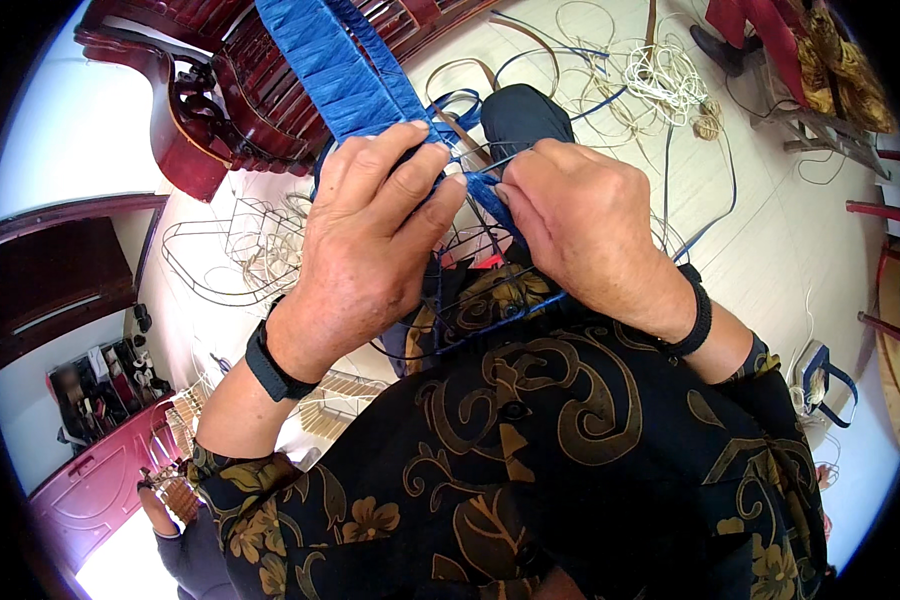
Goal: The person weaves blue plastic straps through a wire basket frame by hand, pulling the straps tight and tucking the ends into the mesh.
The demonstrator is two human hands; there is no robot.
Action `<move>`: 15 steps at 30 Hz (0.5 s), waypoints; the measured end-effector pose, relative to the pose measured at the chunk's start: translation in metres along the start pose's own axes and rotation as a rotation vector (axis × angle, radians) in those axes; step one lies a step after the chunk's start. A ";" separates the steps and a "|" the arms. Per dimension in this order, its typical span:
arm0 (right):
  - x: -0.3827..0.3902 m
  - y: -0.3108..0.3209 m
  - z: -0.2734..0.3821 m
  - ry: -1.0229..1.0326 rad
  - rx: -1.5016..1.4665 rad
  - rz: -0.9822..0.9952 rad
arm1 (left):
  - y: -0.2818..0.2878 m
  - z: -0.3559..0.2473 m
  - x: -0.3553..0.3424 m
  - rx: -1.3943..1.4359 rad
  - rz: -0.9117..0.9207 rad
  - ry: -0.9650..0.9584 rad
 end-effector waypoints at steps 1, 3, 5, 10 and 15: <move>0.000 -0.001 0.001 -0.005 0.007 0.007 | 0.000 0.000 0.000 -0.001 -0.004 -0.005; 0.000 -0.002 0.002 -0.024 0.033 0.022 | -0.002 0.000 0.001 -0.004 -0.009 -0.007; 0.000 -0.004 0.002 -0.034 0.064 0.039 | -0.003 0.000 0.000 0.001 -0.027 -0.012; 0.001 -0.009 0.000 -0.024 0.137 0.077 | -0.004 -0.001 -0.003 0.019 -0.025 -0.032; -0.002 -0.009 0.000 0.003 0.209 0.129 | -0.003 -0.001 -0.005 0.018 0.005 -0.055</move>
Point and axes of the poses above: each hand's wrist, its own x-axis away from the middle knuckle, its own y-axis out of the back of the hand, z = x × y, the point moved 8 cm from there along -x, towards the middle knuckle, and after that the axes turned 14 degrees about z, right-handed, at the moved point
